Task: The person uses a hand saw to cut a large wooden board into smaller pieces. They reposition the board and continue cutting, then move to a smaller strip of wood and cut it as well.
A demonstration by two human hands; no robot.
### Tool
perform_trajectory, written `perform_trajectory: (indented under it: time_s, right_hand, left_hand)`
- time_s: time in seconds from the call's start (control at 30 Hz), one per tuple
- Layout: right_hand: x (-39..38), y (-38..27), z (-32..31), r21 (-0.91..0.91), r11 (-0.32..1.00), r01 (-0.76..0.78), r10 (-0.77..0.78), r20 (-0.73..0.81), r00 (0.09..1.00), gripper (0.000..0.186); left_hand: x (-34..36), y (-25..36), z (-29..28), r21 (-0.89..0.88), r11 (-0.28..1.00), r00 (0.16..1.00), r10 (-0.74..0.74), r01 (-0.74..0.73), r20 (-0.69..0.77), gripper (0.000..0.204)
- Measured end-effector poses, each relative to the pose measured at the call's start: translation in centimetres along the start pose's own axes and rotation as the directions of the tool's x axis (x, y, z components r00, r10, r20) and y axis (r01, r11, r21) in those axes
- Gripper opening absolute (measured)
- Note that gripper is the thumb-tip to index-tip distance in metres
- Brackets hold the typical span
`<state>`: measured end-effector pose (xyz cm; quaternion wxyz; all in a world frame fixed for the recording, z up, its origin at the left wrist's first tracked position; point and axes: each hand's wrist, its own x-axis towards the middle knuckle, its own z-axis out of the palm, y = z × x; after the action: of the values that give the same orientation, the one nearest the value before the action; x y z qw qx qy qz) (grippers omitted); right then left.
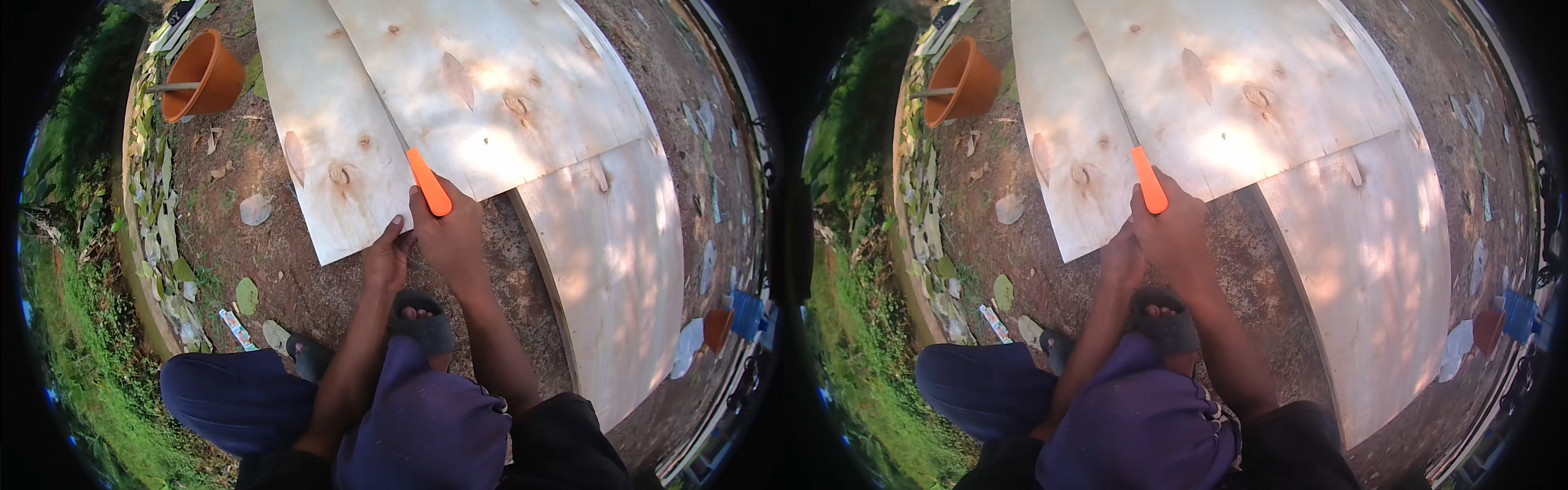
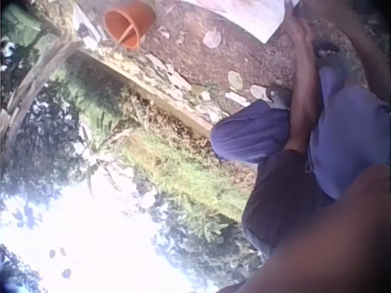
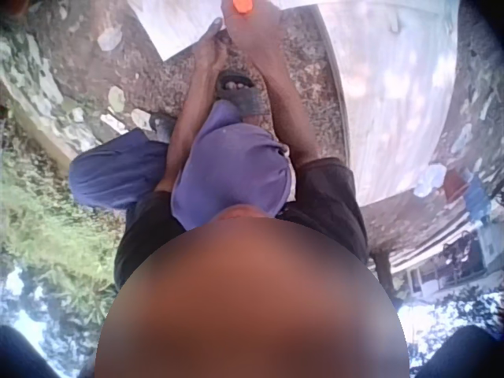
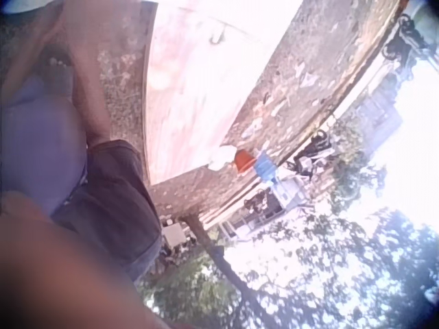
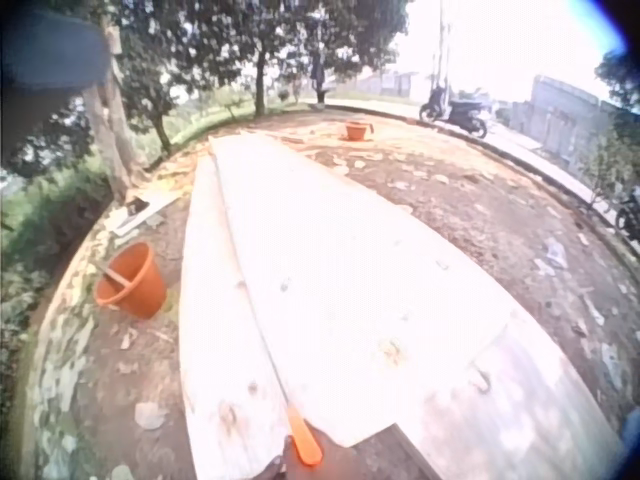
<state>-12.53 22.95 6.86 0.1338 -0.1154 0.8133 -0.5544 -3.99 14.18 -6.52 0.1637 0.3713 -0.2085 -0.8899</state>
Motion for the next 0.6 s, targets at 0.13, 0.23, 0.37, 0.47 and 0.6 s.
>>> perform_trajectory:
  time_s: [0.13, 0.23, 0.37, 0.47, 0.6]
  right_hand:
    - [-3.3, -0.7, -1.2, -0.048, 0.995, -0.085, 0.09, 0.109, 0.99, 0.029]
    - [-11.3, -1.1, -6.4, -0.094, 0.992, -0.09, 0.103, 0.142, 0.985, 0.035]
    - [-10.1, -1.4, -4.7, 0.008, 0.994, -0.108, 0.108, 0.054, 0.993, 0.027]
    - [-0.2, -0.5, -0.1, 0.004, 0.997, -0.075, 0.075, 0.047, 0.996, 0.028]
    - [-1.6, -0.3, 0.7, -0.023, 1.0, -0.013, 0.014, 0.035, 0.999, 0.029]
  left_hand:
    - [0.2, 1.1, -0.4, 0.021, 1.0, 0.997, 0.007, -0.006, -0.073, 0.046]
    - [-0.4, 1.4, -0.4, 0.042, 0.999, 0.996, 0.027, -0.023, -0.086, 0.047]
    - [-1.7, 1.2, -0.6, 0.041, 0.999, 0.993, 0.035, -0.03, -0.112, 0.048]
    - [-0.4, 0.3, 1.0, 0.004, 1.0, 1.0, 0.01, -0.01, -0.008, 0.049]
    - [-0.1, 0.9, -0.8, -0.02, 0.999, 0.997, -0.032, 0.03, -0.067, 0.051]
